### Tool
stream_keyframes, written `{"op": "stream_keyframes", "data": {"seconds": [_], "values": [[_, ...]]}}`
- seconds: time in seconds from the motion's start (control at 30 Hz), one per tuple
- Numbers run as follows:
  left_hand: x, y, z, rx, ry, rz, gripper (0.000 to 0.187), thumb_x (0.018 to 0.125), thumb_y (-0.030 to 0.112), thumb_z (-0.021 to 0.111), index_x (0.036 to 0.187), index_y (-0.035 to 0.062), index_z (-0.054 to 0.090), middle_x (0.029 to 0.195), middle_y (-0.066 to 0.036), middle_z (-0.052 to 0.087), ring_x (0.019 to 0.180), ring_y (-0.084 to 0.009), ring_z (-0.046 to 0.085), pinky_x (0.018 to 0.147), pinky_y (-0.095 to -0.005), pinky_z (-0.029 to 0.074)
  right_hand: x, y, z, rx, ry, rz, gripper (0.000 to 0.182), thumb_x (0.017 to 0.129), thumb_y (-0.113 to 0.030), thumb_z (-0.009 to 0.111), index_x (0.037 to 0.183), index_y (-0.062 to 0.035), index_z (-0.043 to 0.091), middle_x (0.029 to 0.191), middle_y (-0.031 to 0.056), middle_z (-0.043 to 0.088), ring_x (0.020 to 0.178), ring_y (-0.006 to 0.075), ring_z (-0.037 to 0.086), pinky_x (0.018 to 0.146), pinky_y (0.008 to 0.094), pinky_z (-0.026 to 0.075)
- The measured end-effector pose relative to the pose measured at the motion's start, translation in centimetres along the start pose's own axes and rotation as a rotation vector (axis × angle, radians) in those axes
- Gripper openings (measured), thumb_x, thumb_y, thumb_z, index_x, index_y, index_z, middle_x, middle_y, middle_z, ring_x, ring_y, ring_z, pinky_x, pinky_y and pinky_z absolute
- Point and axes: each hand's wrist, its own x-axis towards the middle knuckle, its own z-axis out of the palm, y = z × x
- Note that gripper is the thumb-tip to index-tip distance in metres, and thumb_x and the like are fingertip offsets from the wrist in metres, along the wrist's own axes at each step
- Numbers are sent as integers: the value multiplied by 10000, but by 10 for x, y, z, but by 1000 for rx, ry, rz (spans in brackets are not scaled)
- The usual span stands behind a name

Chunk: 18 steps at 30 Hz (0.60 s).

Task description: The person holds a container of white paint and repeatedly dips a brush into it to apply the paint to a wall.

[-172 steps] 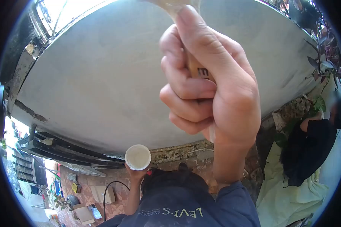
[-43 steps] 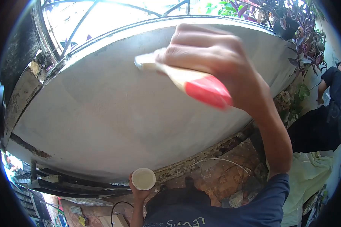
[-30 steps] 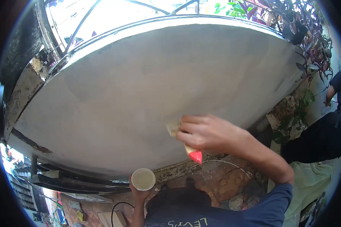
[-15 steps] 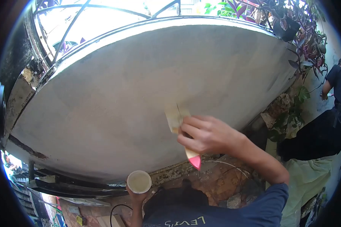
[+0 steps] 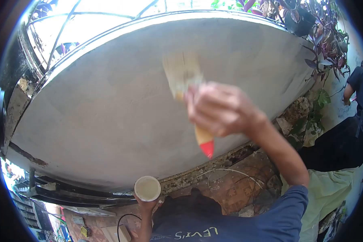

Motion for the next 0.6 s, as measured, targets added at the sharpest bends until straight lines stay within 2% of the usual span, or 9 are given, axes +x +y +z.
{"op": "stream_keyframes", "data": {"seconds": [0.07,0.1,0.17,0.2,0.27,0.37,0.4,0.47,0.6], "values": [[-3,17,5,-67,42,-24,843,531,203,852,1238,14,434,1104,-105,581,973,-228,611,883,-335,470,-26,-38,8,325,-140,8,104,687,-18,674,765,-32,606,703,21,572,719,140,606,629,275,546],[-4,20,8,-91,56,-31,829,533,196,850,1231,13,442,1102,-105,581,972,-228,611,881,-334,470,-33,-43,9,324,-140,4,104,687,-18,674,765,-32,606,703,21,572,719,140,606,629,275,546],[-17,13,7,-41,-38,-168,941,571,181,876,1302,28,305,1254,-149,481,1129,-269,535,956,-383,428,-47,-48,10,801,-427,211,109,684,-19,628,783,-17,583,700,49,550,722,191,607,625,310,528],[-21,12,6,-21,-72,-215,982,583,176,885,1326,33,259,1305,-164,447,1181,-282,510,981,-400,414,-54,-39,17,804,-359,223,117,700,-2,606,814,-6,577,702,69,533,714,238,599,615,361,514],[-28,11,7,-17,-67,-165,986,570,164,891,1323,35,267,1282,-154,464,1155,-280,525,966,-395,426,-38,7,6,601,-250,208,162,687,-8,648,840,-8,595,702,59,548,702,212,595,593,336,508],[-40,7,14,23,-25,-91,1000,569,173,893,1330,38,259,1258,-149,485,1135,-282,538,952,-398,440,-3,50,-31,162,70,184,212,624,-1,751,797,-19,630,707,32,581,676,159,588,548,280,513],[-46,4,18,39,-9,-73,1004,570,178,894,1333,39,255,1253,-148,490,1131,-283,541,949,-400,443,1,55,-31,-4,199,133,200,620,11,747,777,-21,626,725,36,593,687,159,598,560,273,522],[-61,-1,30,-176,226,-68,872,535,176,862,1270,14,422,1194,-133,537,1088,-246,560,925,-358,454,-2,55,-27,-162,333,85,191,616,24,742,756,-23,622,742,40,606,697,160,607,571,265,532],[-73,19,28,-127,77,-153,919,552,186,881,1299,29,369,1233,-136,520,1124,-262,546,954,-377,444,-54,-2,3,134,-71,111,155,669,-7,692,812,-24,635,805,65,627,753,160,636,604,243,542]]}}
